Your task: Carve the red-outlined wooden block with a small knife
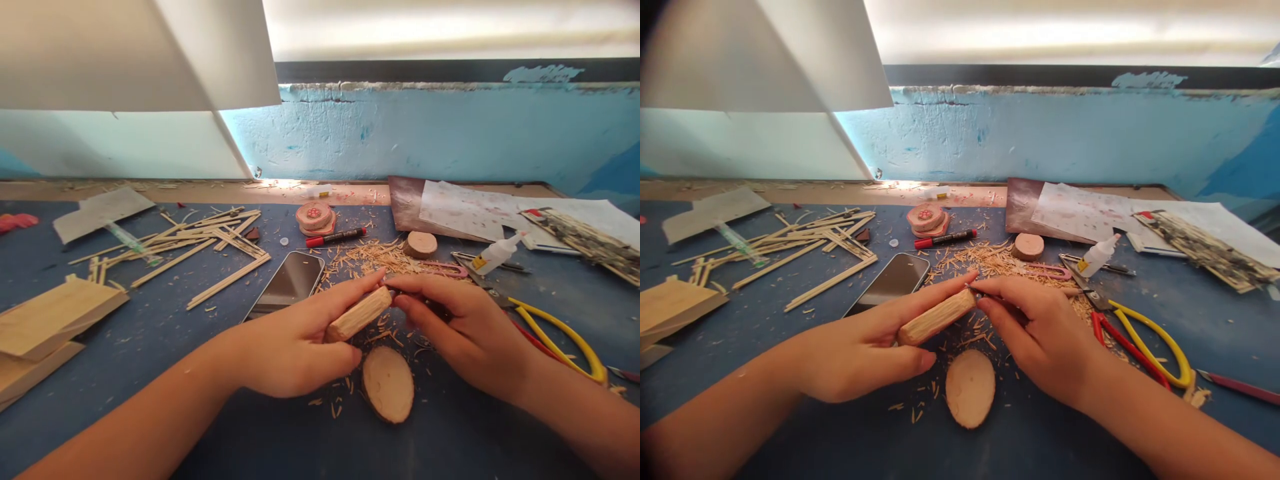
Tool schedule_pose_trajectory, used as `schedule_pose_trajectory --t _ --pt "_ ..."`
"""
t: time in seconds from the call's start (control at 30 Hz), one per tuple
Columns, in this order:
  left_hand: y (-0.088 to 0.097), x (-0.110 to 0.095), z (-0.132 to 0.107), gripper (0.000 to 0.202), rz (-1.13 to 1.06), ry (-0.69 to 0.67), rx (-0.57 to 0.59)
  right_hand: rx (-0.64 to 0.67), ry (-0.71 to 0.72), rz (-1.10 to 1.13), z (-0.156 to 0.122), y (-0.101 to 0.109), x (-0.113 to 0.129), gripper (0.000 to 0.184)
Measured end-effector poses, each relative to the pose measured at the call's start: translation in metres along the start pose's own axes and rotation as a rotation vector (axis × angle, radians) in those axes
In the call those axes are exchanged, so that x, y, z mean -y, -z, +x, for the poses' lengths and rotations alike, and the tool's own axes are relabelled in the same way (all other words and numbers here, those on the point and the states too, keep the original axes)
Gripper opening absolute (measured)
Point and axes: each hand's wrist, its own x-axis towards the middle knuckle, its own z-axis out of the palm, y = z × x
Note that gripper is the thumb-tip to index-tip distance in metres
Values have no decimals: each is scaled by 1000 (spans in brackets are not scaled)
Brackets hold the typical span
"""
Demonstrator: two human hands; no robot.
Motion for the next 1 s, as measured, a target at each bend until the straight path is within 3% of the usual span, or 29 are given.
schedule_pose_trajectory --t 0.17,0.3,0.37,0.43,0.5,0.57,0.63,0.73,0.87,1.0 --pt "-2 2 2 106 278 -110 -26 6 35 12 0 -1 1 34" --pt "-4 2 3 96 268 -40 -117 -46 -68 16 -4 1 8 37" --pt "-7 3 5 90 237 -49 -203 -31 -128 53 -6 4 15 38" --pt "-11 4 7 69 193 -93 -315 9 -146 101 -9 6 23 38" --pt "-16 6 9 50 167 -102 -374 74 -144 162 -12 8 31 42" --pt "-19 8 11 47 172 -127 -400 126 -146 197 -14 8 38 43" --pt "-21 12 12 59 216 -164 -411 133 -162 169 -17 8 41 39" --pt "-21 17 14 79 273 -162 -410 32 -160 87 -19 8 41 30" --pt "-13 14 16 61 219 -113 -353 -17 -206 267 -24 18 40 25" --pt "-2 5 13 51 164 -96 -319 -1 -178 509 -25 37 43 49"
